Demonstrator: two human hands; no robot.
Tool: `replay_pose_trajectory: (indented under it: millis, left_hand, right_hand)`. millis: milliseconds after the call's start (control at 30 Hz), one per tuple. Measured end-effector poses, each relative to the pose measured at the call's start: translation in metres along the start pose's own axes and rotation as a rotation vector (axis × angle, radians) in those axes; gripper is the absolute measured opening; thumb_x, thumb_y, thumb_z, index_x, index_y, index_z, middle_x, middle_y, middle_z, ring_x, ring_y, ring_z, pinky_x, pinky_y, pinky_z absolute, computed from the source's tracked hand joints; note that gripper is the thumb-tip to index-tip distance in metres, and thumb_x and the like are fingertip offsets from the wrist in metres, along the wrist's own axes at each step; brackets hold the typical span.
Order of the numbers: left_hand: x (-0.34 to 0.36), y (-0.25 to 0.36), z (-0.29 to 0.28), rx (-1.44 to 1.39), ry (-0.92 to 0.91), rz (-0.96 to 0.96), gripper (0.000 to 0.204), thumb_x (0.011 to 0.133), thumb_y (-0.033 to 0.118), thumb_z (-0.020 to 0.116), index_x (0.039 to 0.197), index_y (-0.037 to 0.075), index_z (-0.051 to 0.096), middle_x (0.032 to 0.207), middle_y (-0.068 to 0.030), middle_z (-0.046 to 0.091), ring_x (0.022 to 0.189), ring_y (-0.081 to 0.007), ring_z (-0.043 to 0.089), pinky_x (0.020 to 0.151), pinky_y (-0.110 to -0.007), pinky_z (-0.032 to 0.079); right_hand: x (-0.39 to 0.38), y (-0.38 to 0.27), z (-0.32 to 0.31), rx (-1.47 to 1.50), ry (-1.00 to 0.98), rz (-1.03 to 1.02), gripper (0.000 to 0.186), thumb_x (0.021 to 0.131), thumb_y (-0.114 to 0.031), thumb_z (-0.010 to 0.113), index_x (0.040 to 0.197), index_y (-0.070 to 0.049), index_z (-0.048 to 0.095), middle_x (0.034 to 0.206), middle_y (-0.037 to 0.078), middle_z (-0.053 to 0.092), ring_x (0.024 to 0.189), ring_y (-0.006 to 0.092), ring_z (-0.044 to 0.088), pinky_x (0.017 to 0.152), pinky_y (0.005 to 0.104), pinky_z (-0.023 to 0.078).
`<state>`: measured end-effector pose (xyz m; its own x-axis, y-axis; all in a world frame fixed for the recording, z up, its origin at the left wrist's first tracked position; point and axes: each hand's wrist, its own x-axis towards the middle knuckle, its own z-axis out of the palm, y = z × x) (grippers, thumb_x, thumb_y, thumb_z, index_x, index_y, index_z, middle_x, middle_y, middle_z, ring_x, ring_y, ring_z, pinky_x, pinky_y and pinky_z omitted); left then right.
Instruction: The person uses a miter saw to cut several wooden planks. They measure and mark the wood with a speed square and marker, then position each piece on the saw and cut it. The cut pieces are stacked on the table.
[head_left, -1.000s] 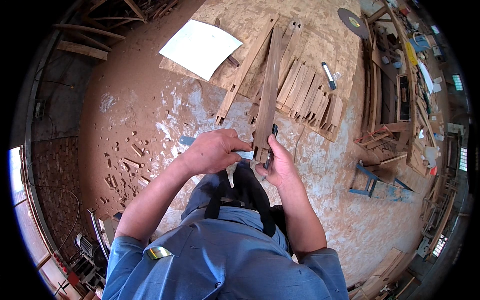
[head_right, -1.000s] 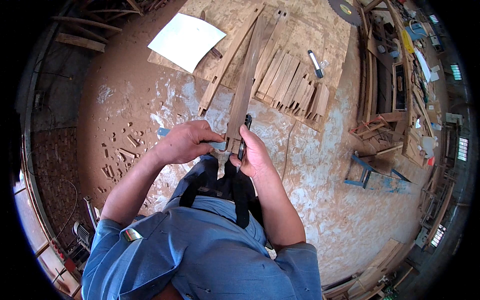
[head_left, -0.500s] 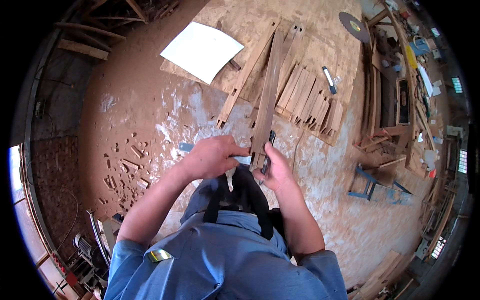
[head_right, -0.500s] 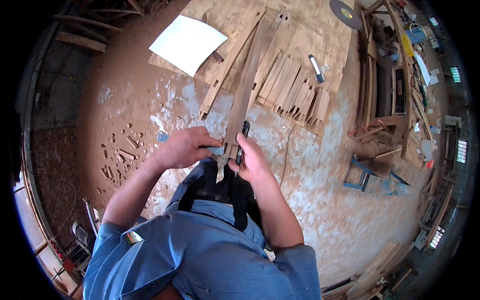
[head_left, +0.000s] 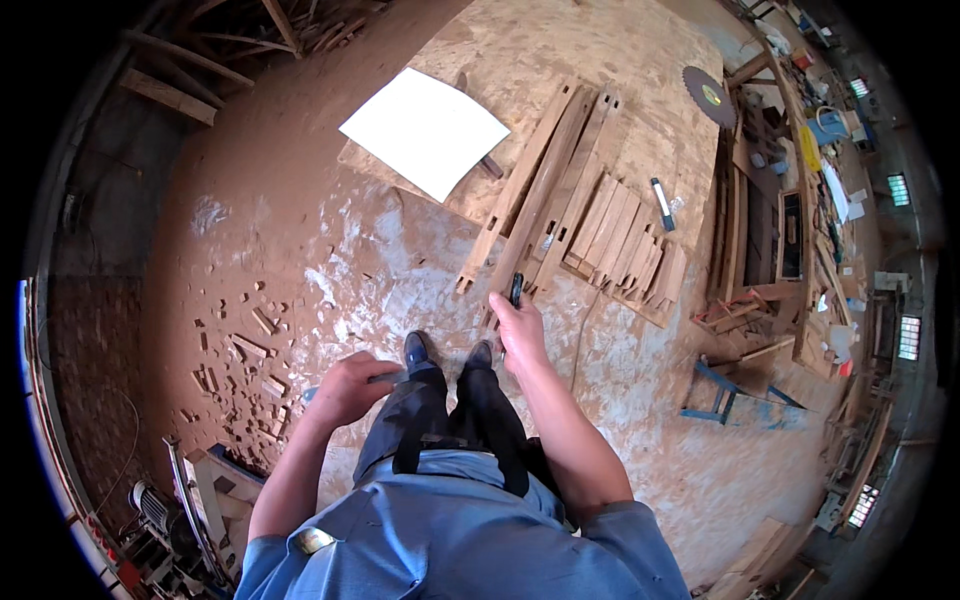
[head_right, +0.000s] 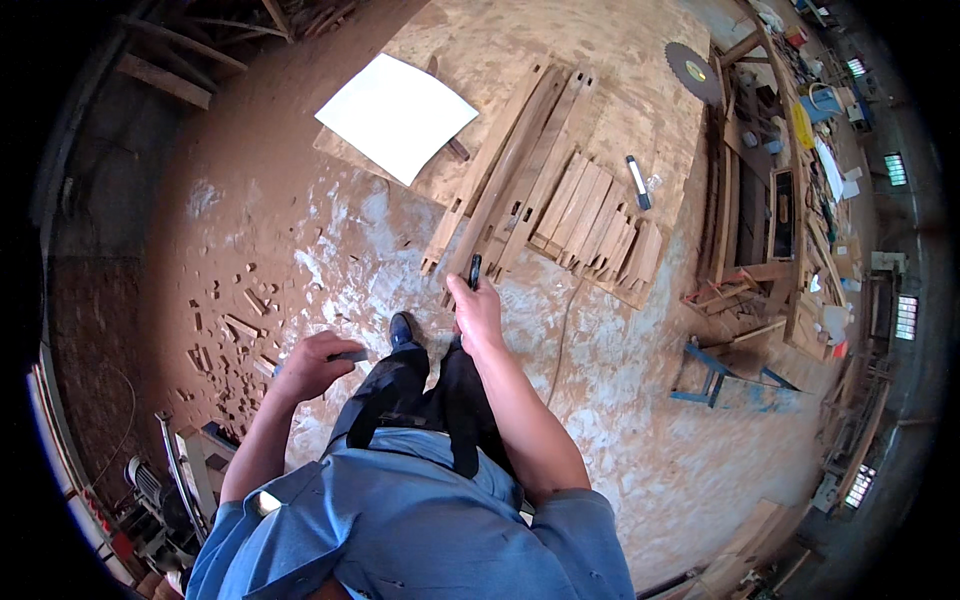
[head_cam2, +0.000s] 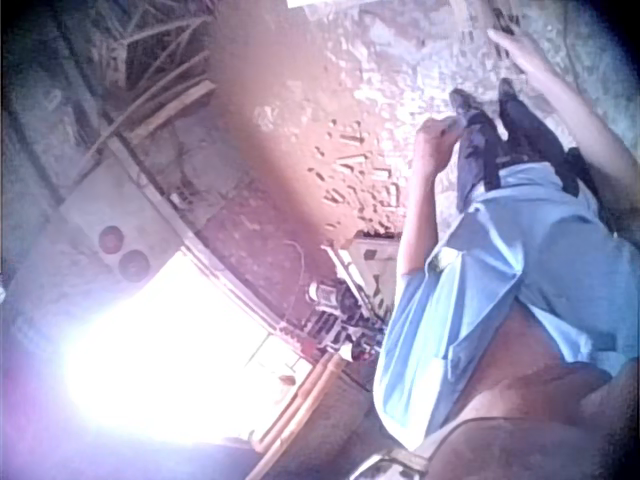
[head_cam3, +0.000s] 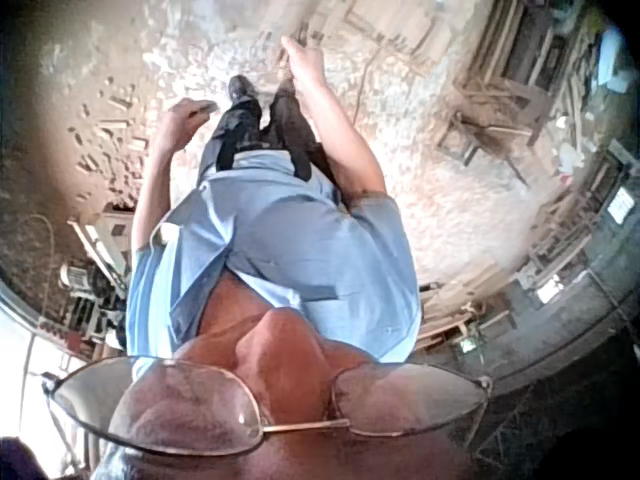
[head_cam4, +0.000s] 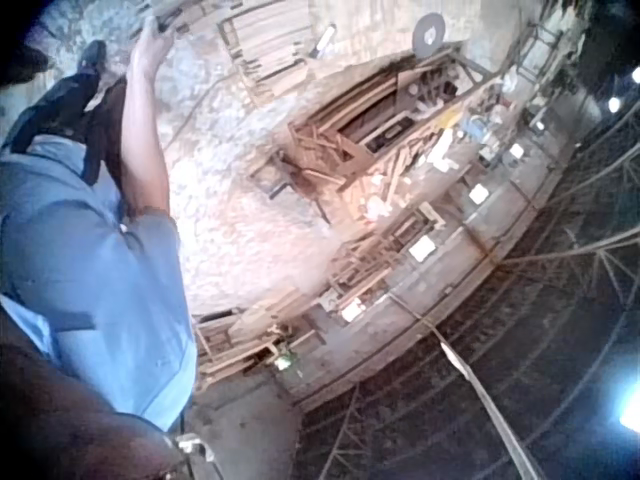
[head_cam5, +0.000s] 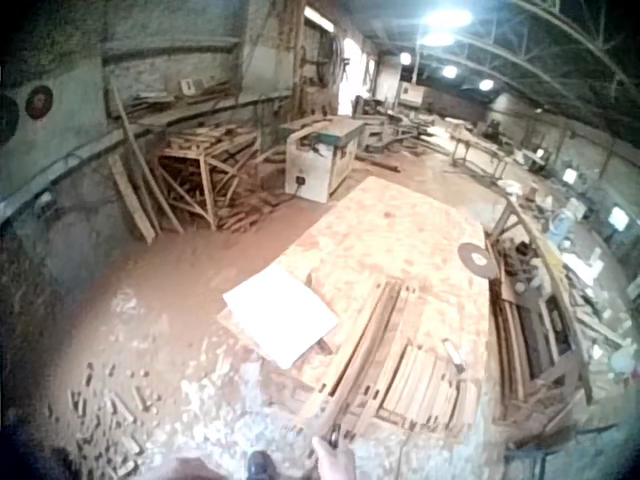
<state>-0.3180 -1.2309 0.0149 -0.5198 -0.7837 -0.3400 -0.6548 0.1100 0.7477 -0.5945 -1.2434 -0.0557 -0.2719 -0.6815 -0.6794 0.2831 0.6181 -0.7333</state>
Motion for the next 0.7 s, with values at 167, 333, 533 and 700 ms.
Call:
replay_pose_trajectory:
  millis: [167, 333, 533, 700]
  left_hand:
    - [-0.044, -0.034, -0.009, -0.154, 0.001, -0.329, 0.029, 0.076, 0.01, 0.067, 0.105, 0.009, 0.072, 0.084, -0.0106, 0.064, 0.081, -0.0207, 0.063, 0.074, -0.032, 0.049]
    - [-0.069, -0.085, 0.001, -0.28, 0.013, -0.377, 0.031, 0.076, 0.012, 0.067, 0.107, 0.011, 0.071, 0.084, -0.0103, 0.064, 0.08, -0.0196, 0.064, 0.074, -0.031, 0.049]
    - [-0.055, -0.079, -0.026, -0.134, -0.048, -0.244, 0.028, 0.077, 0.011, 0.067, 0.104, 0.011, 0.072, 0.082, -0.0123, 0.062, 0.08, -0.0259, 0.063, 0.074, -0.033, 0.05]
    - [-0.05, -0.094, -0.034, -0.155, -0.055, -0.231, 0.027, 0.077, 0.011, 0.068, 0.103, 0.01, 0.072, 0.083, -0.0125, 0.062, 0.08, -0.026, 0.063, 0.074, -0.034, 0.05]
  right_hand:
    - [0.019, 0.005, 0.024, -0.11, 0.168, -0.152, 0.026, 0.085, -0.024, 0.065, 0.089, 0.001, 0.057, 0.056, 0.003, 0.052, 0.041, 0.0131, 0.049, 0.035, 0.0327, 0.038]
    - [0.038, 0.012, 0.038, -0.256, 0.248, -0.161, 0.027, 0.088, -0.025, 0.064, 0.098, -0.001, 0.057, 0.061, 0.001, 0.05, 0.043, 0.0128, 0.047, 0.034, 0.0299, 0.037]
    - [0.068, 0.036, 0.04, -0.315, 0.396, -0.234, 0.032, 0.084, -0.027, 0.067, 0.098, 0.002, 0.062, 0.072, 0.008, 0.063, 0.063, 0.0183, 0.061, 0.061, 0.0353, 0.047]
    - [0.057, 0.03, 0.049, -0.164, 0.351, -0.13, 0.033, 0.087, -0.031, 0.066, 0.096, 0.001, 0.063, 0.07, 0.006, 0.062, 0.059, 0.015, 0.056, 0.058, 0.0329, 0.046]
